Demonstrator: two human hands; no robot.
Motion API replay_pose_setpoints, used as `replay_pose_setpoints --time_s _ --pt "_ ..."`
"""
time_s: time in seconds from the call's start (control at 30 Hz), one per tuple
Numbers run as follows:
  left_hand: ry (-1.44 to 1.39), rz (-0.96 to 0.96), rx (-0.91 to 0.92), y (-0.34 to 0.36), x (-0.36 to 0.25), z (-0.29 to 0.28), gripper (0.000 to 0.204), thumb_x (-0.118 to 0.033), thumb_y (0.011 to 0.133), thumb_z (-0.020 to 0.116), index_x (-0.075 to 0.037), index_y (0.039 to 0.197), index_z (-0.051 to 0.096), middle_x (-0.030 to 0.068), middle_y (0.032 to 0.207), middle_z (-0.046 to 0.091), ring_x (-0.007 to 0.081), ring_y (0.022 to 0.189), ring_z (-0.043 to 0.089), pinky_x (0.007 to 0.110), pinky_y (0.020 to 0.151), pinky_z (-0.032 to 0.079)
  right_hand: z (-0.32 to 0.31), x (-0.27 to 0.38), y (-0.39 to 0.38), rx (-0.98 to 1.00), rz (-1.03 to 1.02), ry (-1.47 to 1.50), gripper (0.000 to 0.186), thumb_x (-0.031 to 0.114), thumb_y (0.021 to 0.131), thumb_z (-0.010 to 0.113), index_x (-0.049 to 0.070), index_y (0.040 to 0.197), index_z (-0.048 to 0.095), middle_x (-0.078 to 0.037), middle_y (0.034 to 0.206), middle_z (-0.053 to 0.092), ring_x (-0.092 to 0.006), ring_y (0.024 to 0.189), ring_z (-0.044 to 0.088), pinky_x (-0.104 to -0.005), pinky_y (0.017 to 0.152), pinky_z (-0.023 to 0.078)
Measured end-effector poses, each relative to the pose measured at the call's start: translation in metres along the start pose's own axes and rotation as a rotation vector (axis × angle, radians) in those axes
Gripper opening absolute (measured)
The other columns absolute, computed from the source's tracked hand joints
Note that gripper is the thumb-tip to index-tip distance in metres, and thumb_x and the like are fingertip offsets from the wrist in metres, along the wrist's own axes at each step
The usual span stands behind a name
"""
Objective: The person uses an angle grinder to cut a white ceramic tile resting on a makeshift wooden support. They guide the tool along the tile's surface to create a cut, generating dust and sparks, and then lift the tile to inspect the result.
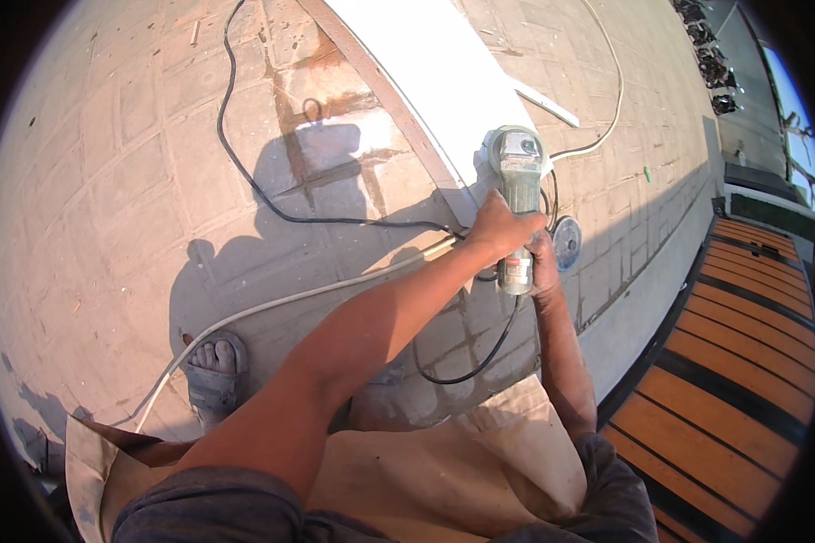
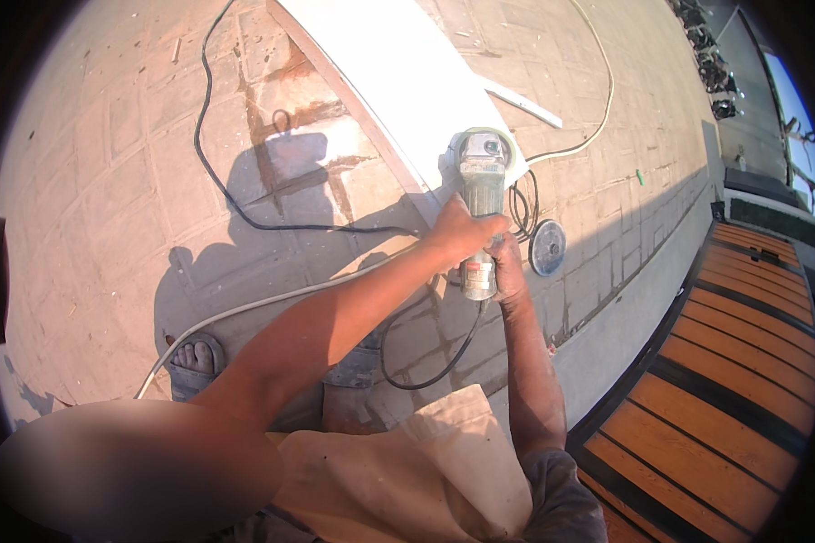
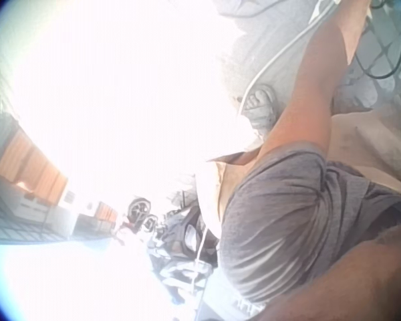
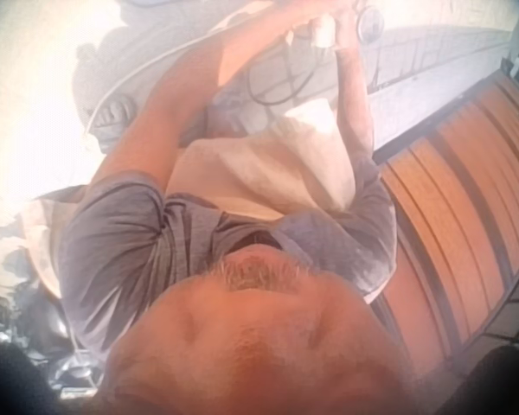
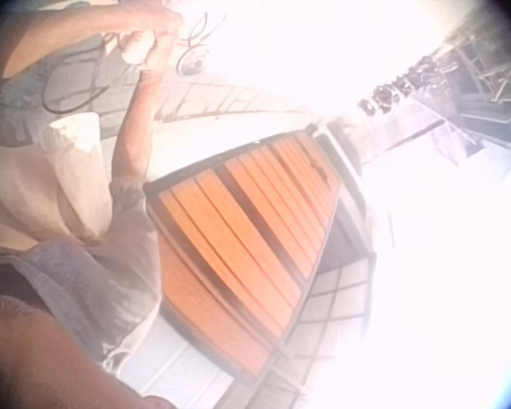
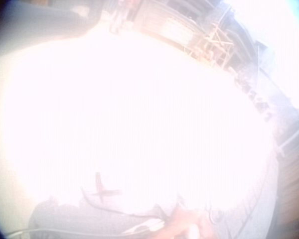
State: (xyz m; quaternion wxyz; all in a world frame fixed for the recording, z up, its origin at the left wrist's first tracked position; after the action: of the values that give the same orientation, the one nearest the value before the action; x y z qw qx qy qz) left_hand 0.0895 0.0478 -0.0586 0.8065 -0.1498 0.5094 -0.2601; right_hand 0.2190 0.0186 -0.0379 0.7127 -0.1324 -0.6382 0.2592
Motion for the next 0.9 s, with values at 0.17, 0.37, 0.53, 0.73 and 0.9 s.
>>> replay_pose_setpoints --time_s 0.17,0.37,0.53,0.73,0.9 --pt "0.031 0.000 0.025 0.009 0.002 0.005 0.074 -0.030 0.072 0.074 0.018 0.120 0.043 0.0304 0.112 0.062 0.0337 0.095 0.068 0.038 0.073 0.058 -0.007 -0.001 0.001 0.024 0.004 0.047 0.040 0.021 0.085 0.064 -0.004 0.114 0.054 -0.013 0.093 0.067 -0.0202 0.073 0.069 -0.0317 0.061 0.060" --pt "0.026 -0.013 -0.041 -0.001 -0.003 -0.001 0.075 -0.031 0.072 0.075 0.017 0.120 0.043 0.0299 0.110 0.062 0.0347 0.096 0.068 0.038 0.083 0.055 0.000 0.005 -0.001 0.013 -0.006 -0.016 0.036 0.019 0.086 0.064 -0.003 0.113 0.054 -0.013 0.092 0.066 -0.0194 0.070 0.069 -0.0314 0.058 0.059" --pt "0.003 0.037 -0.008 0.009 0.008 -0.001 0.073 -0.030 0.072 0.075 0.016 0.120 0.045 0.0290 0.110 0.062 0.0338 0.097 0.067 0.038 0.084 0.054 0.005 0.004 0.001 -0.004 0.000 -0.021 0.035 0.017 0.085 0.062 -0.002 0.112 0.054 -0.012 0.090 0.066 -0.0192 0.067 0.068 -0.0308 0.056 0.059" --pt "0.009 0.014 0.004 0.000 0.000 -0.003 0.072 -0.030 0.071 0.075 0.016 0.119 0.046 0.0280 0.109 0.063 0.0331 0.095 0.068 0.038 0.078 0.057 0.001 0.002 0.000 0.014 -0.010 -0.045 0.035 0.017 0.085 0.063 -0.003 0.112 0.054 -0.012 0.091 0.066 -0.0196 0.069 0.068 -0.0308 0.060 0.058" --pt "-0.077 0.012 -0.021 -0.006 0.009 0.000 0.074 -0.031 0.071 0.076 0.016 0.119 0.045 0.0280 0.110 0.063 0.0334 0.095 0.068 0.038 0.078 0.057 0.007 0.002 -0.005 -0.015 -0.033 -0.057 0.038 0.019 0.085 0.063 -0.004 0.115 0.054 -0.013 0.093 0.066 -0.0196 0.069 0.068 -0.0310 0.060 0.058"
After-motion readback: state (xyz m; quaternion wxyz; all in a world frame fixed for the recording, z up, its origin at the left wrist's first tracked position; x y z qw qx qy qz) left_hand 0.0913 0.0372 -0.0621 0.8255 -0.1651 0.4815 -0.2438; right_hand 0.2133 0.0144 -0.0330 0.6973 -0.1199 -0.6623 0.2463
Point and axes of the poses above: each hand's wrist, its own y-axis towards the middle knuckle, its own z-axis out of the palm, x = y × z, the point moved 3 cm from there along y, towards the middle knuckle
